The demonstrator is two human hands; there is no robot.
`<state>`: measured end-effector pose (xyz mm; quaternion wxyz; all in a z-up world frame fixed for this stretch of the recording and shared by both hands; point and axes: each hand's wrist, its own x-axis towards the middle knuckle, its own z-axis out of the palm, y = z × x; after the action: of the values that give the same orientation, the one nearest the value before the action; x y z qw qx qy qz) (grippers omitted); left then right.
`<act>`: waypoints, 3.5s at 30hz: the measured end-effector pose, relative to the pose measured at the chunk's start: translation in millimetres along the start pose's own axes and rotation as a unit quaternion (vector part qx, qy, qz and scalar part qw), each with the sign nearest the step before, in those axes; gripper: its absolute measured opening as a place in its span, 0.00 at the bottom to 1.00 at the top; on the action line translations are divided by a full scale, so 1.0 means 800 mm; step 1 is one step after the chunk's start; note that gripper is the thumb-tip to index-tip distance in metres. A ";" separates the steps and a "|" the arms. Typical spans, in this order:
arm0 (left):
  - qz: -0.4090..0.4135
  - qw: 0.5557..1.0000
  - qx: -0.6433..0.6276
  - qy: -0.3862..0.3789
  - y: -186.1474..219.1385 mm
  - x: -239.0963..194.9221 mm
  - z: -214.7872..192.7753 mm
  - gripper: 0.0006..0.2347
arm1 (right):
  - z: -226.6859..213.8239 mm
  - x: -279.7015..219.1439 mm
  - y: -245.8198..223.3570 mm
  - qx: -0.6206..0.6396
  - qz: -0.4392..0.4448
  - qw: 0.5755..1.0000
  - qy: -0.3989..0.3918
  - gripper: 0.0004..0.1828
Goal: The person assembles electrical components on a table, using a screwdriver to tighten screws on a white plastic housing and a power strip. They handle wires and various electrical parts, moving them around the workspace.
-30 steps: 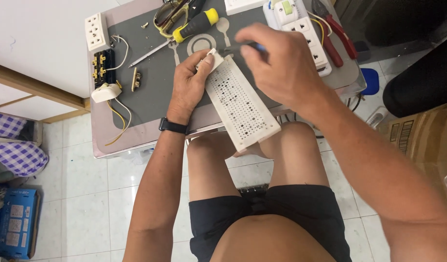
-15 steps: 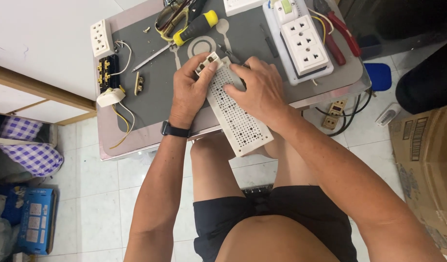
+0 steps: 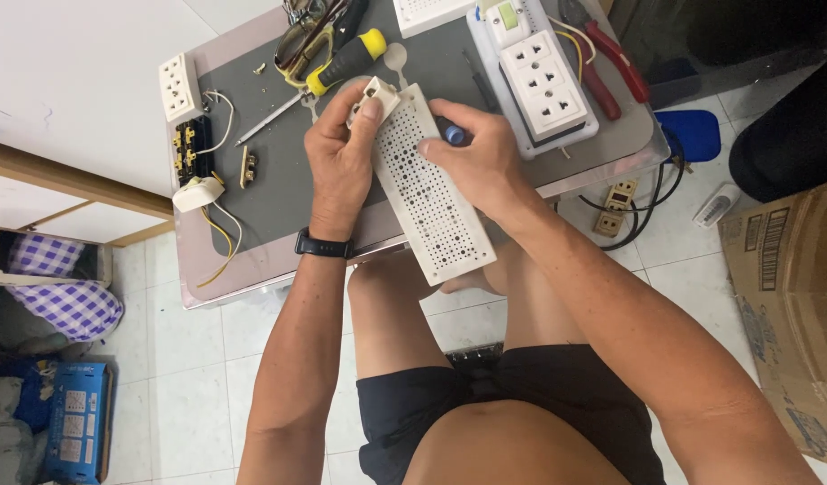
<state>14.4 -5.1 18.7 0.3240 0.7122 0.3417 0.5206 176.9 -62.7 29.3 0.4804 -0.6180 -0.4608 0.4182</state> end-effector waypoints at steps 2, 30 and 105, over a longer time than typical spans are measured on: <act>0.001 1.000 0.008 -0.002 0.011 0.003 -0.002 0.11 | -0.002 0.002 -0.003 0.019 0.016 1.000 0.008 0.29; 0.105 0.975 0.175 0.092 0.030 0.074 -0.085 0.07 | 0.010 0.012 -0.040 -0.068 -0.060 0.996 -0.005 0.19; 0.031 0.963 0.264 -0.046 0.056 0.070 -0.251 0.13 | 0.023 0.018 0.018 -0.016 -0.075 0.996 0.036 0.17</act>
<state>-159.7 37.5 134.5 0.1232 0.8061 0.4292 0.3884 164.7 -46.2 11.0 0.5167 -0.6037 -0.4951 0.3514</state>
